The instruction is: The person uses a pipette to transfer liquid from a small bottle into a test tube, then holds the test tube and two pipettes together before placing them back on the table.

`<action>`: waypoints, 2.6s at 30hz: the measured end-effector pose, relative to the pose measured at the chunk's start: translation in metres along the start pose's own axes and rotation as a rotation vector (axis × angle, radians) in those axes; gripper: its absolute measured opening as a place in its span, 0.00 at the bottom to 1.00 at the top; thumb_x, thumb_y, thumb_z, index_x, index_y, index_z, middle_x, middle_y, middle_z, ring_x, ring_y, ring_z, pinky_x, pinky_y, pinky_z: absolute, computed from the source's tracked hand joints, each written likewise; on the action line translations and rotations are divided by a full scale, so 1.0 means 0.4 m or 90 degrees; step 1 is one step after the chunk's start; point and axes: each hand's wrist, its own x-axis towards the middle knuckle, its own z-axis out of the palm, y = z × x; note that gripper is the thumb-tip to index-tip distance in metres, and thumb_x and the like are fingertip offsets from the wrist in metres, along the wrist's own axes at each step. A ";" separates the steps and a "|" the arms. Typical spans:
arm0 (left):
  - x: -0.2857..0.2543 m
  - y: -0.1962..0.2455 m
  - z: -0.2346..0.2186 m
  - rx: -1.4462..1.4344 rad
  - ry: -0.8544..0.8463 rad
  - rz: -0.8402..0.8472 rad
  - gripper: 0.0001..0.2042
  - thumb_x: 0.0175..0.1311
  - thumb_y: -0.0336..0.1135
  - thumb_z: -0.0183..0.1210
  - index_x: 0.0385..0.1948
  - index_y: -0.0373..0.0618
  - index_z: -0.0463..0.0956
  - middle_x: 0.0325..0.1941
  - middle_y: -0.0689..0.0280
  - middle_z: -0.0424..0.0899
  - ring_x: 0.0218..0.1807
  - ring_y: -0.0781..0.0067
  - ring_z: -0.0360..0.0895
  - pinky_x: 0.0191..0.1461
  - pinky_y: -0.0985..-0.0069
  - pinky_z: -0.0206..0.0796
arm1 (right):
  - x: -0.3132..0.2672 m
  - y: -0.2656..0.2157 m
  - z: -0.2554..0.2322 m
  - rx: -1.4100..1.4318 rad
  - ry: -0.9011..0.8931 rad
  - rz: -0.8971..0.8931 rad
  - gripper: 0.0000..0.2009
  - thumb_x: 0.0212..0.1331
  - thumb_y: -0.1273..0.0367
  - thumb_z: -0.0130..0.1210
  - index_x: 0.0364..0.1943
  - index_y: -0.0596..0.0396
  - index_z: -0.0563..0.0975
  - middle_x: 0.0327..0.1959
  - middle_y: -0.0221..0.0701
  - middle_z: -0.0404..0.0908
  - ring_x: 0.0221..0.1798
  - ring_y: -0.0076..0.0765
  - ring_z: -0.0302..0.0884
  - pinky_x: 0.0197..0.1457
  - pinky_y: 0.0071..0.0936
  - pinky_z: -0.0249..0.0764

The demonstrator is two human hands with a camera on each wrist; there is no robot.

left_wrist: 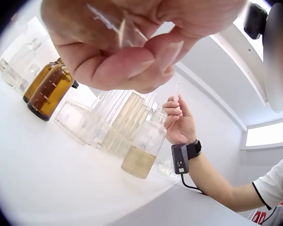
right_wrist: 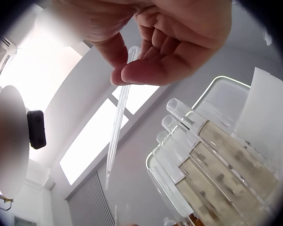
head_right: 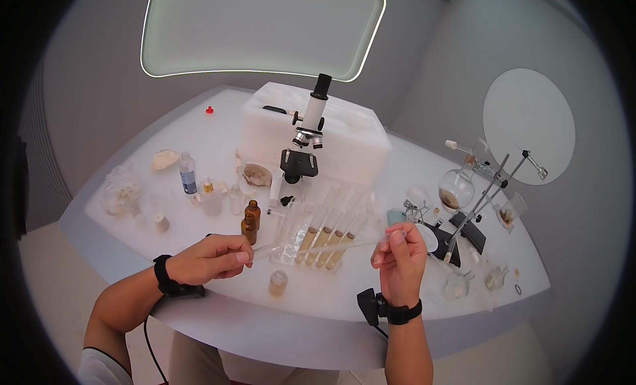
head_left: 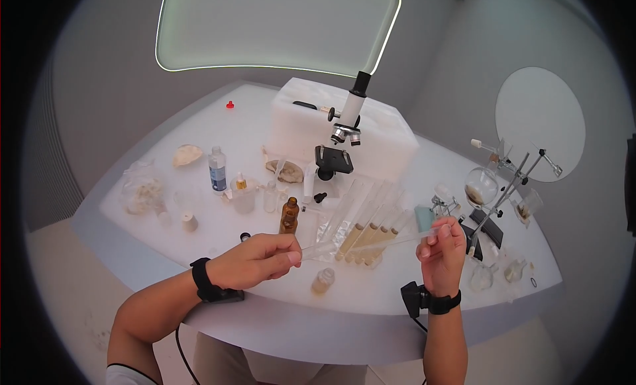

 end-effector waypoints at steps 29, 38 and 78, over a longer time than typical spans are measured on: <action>0.005 0.002 -0.016 0.042 0.009 -0.021 0.14 0.74 0.40 0.53 0.40 0.37 0.79 0.21 0.73 0.72 0.21 0.87 0.61 0.25 0.85 0.54 | -0.037 0.002 0.053 -0.097 0.088 -0.139 0.08 0.69 0.66 0.54 0.35 0.55 0.72 0.22 0.26 0.74 0.19 0.18 0.68 0.22 0.17 0.68; 0.004 0.002 -0.010 0.028 0.010 -0.006 0.12 0.72 0.37 0.55 0.41 0.36 0.80 0.22 0.73 0.73 0.22 0.89 0.62 0.25 0.86 0.54 | -0.038 0.017 0.047 -0.115 0.059 -0.120 0.07 0.68 0.67 0.55 0.34 0.55 0.72 0.24 0.25 0.73 0.21 0.17 0.70 0.22 0.16 0.69; -0.006 0.002 -0.026 -0.072 0.031 0.027 0.13 0.67 0.33 0.49 0.40 0.35 0.81 0.28 0.65 0.82 0.20 0.86 0.62 0.24 0.84 0.56 | -0.089 0.041 0.103 -0.341 -0.115 -0.074 0.08 0.65 0.72 0.59 0.32 0.64 0.79 0.24 0.32 0.82 0.27 0.23 0.81 0.32 0.21 0.79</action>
